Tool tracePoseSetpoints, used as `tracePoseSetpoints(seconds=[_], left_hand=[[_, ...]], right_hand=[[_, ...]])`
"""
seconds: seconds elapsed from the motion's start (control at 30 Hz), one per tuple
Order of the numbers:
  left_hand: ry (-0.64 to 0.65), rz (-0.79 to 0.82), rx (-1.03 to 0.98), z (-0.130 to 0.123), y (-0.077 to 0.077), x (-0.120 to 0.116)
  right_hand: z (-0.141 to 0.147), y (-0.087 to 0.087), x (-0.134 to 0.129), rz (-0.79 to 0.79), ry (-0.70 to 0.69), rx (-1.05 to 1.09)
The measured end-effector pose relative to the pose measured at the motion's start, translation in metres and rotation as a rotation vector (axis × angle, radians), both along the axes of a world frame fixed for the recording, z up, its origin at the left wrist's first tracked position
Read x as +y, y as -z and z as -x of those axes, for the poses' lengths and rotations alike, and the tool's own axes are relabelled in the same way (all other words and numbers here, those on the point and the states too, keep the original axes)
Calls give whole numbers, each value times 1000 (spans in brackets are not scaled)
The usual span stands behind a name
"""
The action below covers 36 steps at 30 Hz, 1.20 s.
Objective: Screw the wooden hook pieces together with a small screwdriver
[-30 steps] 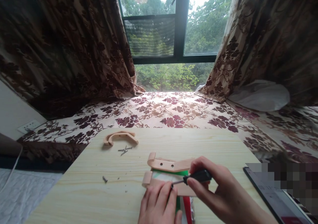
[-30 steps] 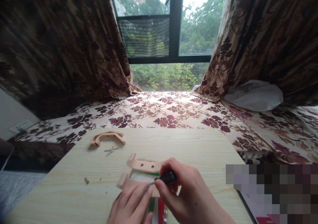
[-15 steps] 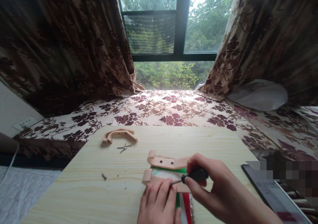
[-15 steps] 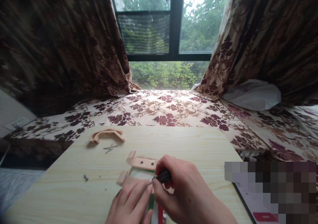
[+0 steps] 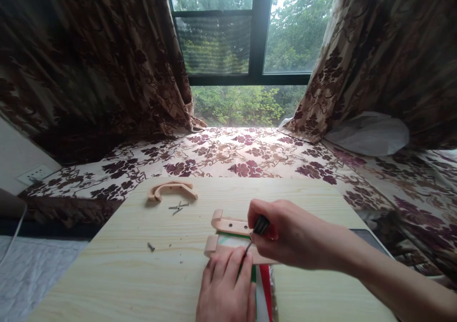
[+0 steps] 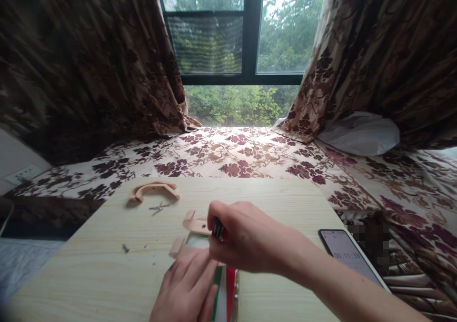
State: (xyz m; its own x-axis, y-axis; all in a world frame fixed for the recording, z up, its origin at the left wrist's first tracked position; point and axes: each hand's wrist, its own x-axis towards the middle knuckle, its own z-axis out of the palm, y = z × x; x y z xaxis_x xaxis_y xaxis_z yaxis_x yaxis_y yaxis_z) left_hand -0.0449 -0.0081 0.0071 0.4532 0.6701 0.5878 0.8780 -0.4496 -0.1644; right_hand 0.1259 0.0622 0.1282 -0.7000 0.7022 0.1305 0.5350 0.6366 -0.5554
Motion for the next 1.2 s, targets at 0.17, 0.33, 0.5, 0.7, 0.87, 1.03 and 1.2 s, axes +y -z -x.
tracePoseSetpoints(seconds=[0.17, 0.33, 0.5, 0.7, 0.87, 1.03, 1.2], left_hand=[[9, 36, -28, -1, -2, -2], [15, 82, -59, 0, -4, -5], [13, 128, -52, 0, -10, -8], [20, 129, -35, -1, -15, -8], [18, 42, 29, -2, -16, -8], [5, -6, 103, 0, -10, -7], [6, -50, 82, 7, 3, -4]], right_hand=[[4, -11, 6, 23, -149, -74], [6, -14, 6, 36, -197, -74], [5, -19, 2, -7, -189, -125], [2, -20, 0, -51, -191, -156], [3, -20, 1, -40, -199, -155], [8, -22, 3, -45, -217, -146], [13, -23, 5, -69, -247, -147]])
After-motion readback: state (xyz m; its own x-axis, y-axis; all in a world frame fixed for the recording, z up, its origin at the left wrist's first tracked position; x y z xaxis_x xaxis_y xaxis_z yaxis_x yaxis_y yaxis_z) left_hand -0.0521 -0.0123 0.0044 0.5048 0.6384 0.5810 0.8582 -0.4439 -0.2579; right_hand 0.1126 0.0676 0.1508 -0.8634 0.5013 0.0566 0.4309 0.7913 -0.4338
